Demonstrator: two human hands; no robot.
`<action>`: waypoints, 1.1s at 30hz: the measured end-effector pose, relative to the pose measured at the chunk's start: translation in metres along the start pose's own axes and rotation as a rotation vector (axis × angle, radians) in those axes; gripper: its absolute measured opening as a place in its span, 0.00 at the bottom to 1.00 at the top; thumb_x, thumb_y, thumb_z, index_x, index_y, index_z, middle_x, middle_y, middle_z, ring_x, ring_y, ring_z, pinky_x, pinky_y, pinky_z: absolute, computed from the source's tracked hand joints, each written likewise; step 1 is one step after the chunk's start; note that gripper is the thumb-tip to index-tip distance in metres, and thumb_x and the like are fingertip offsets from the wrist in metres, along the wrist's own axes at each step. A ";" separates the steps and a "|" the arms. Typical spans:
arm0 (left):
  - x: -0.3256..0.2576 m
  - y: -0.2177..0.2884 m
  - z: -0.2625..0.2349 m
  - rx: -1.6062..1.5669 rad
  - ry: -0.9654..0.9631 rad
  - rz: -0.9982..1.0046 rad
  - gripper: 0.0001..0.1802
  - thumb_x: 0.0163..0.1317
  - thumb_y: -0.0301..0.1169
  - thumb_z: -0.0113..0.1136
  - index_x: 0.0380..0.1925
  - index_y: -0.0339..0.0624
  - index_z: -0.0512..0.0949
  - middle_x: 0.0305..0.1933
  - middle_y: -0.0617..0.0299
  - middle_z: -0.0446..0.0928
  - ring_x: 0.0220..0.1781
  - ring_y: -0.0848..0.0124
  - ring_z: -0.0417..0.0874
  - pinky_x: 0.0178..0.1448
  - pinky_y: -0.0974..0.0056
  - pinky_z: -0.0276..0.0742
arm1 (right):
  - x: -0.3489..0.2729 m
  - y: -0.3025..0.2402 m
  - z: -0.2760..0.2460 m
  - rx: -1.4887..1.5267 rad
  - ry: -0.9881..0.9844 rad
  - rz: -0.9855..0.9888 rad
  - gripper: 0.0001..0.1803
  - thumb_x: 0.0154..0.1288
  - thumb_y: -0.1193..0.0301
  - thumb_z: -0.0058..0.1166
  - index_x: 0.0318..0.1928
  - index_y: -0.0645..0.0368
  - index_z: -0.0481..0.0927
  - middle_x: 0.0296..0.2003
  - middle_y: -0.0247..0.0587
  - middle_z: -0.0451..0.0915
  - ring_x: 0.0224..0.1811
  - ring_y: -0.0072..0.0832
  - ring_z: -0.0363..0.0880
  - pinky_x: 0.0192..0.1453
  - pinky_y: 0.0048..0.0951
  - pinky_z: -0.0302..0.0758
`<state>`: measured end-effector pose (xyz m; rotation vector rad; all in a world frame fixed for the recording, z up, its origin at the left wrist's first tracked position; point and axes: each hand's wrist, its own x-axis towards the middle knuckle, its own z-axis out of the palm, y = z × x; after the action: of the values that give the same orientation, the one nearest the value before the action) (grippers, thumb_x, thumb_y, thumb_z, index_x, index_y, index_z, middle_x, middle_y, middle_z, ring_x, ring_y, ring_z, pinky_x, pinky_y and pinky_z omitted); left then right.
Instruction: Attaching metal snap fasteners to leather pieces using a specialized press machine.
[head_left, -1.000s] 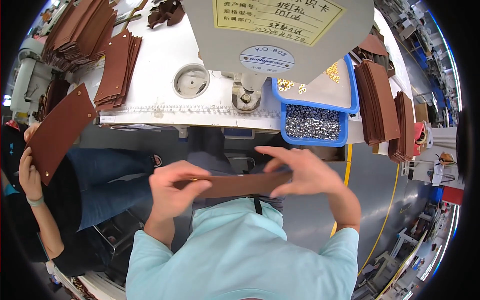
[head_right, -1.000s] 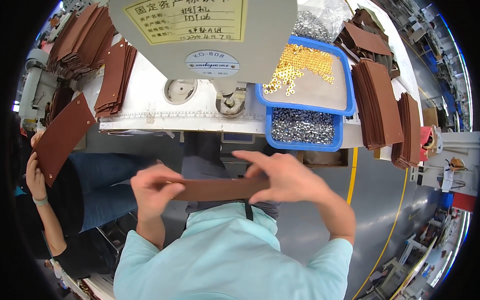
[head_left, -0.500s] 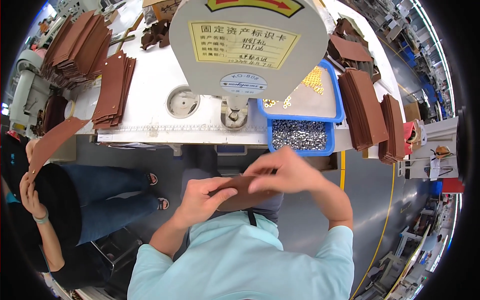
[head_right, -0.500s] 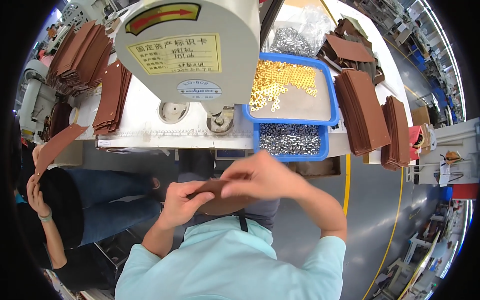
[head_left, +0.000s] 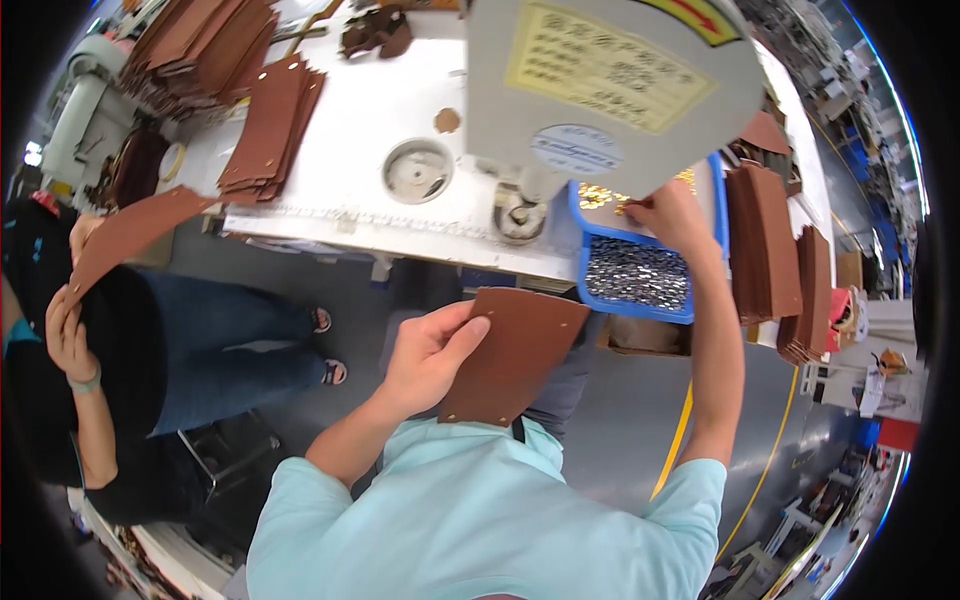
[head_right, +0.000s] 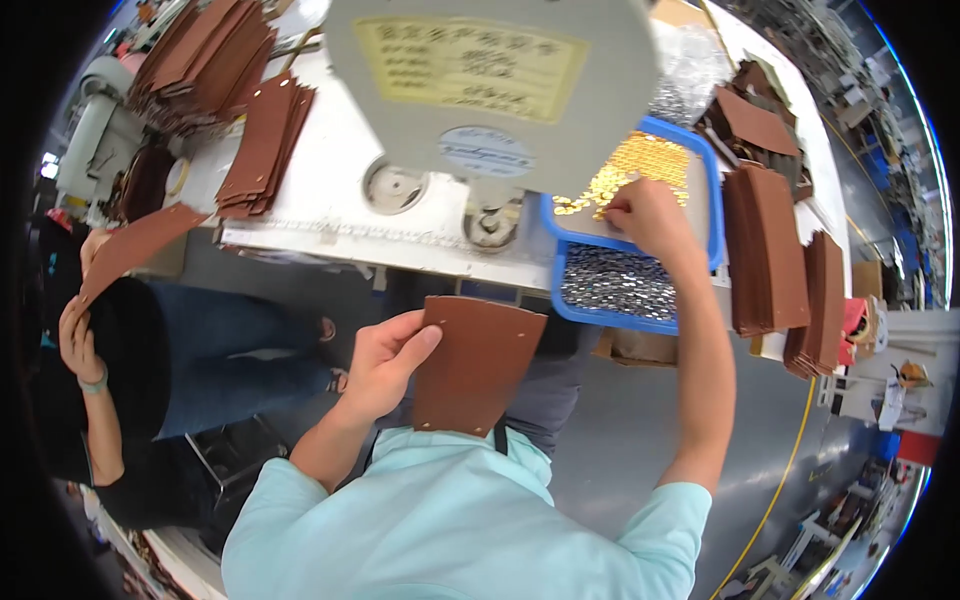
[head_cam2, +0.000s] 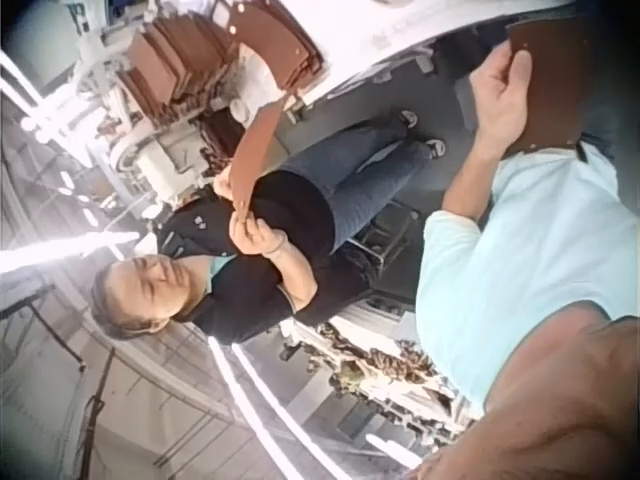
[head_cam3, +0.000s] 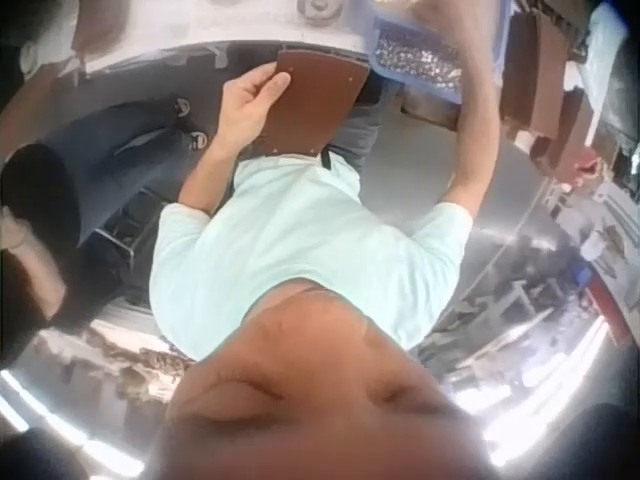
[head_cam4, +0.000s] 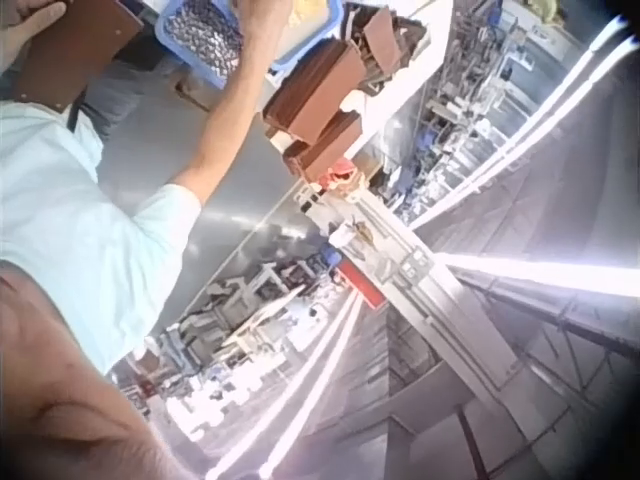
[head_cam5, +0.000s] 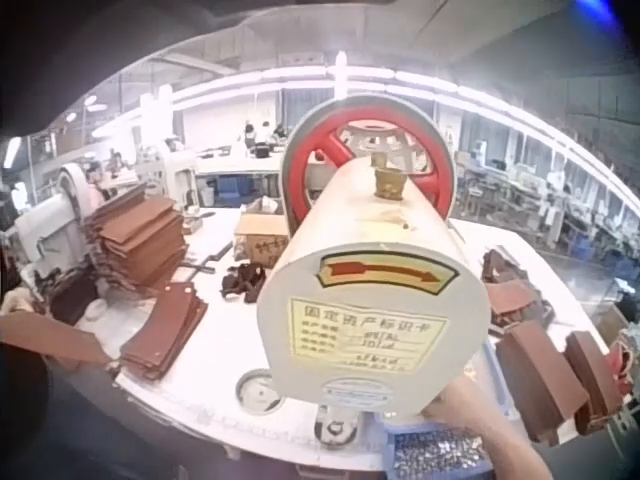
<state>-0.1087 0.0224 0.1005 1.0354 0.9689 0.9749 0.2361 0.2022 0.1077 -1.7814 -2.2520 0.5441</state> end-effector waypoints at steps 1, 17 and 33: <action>0.000 0.001 0.000 0.006 0.022 -0.007 0.17 0.79 0.28 0.55 0.62 0.32 0.79 0.51 0.62 0.86 0.49 0.80 0.81 0.55 0.71 0.79 | -0.001 0.001 0.001 -0.076 0.018 -0.020 0.08 0.54 0.74 0.67 0.34 0.64 0.90 0.29 0.52 0.87 0.31 0.41 0.88 0.41 0.38 0.82; -0.007 0.006 0.017 -0.080 -0.075 -0.025 0.18 0.78 0.27 0.55 0.63 0.30 0.78 0.56 0.59 0.84 0.55 0.76 0.82 0.60 0.67 0.80 | -0.125 -0.155 0.057 0.350 0.394 -0.566 0.13 0.48 0.79 0.73 0.37 0.58 0.87 0.37 0.34 0.85 0.34 0.33 0.81 0.38 0.28 0.78; -0.011 0.011 -0.004 0.492 -0.064 0.398 0.10 0.61 0.21 0.71 0.43 0.37 0.89 0.40 0.54 0.90 0.35 0.66 0.92 0.40 0.66 0.86 | -0.111 -0.060 0.045 0.101 0.203 0.043 0.12 0.61 0.80 0.66 0.46 0.64 0.87 0.42 0.47 0.86 0.37 0.40 0.88 0.43 0.35 0.83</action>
<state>-0.1175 0.0155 0.1123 1.7103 0.9925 1.0388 0.1918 0.0760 0.0987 -1.7528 -2.0200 0.4544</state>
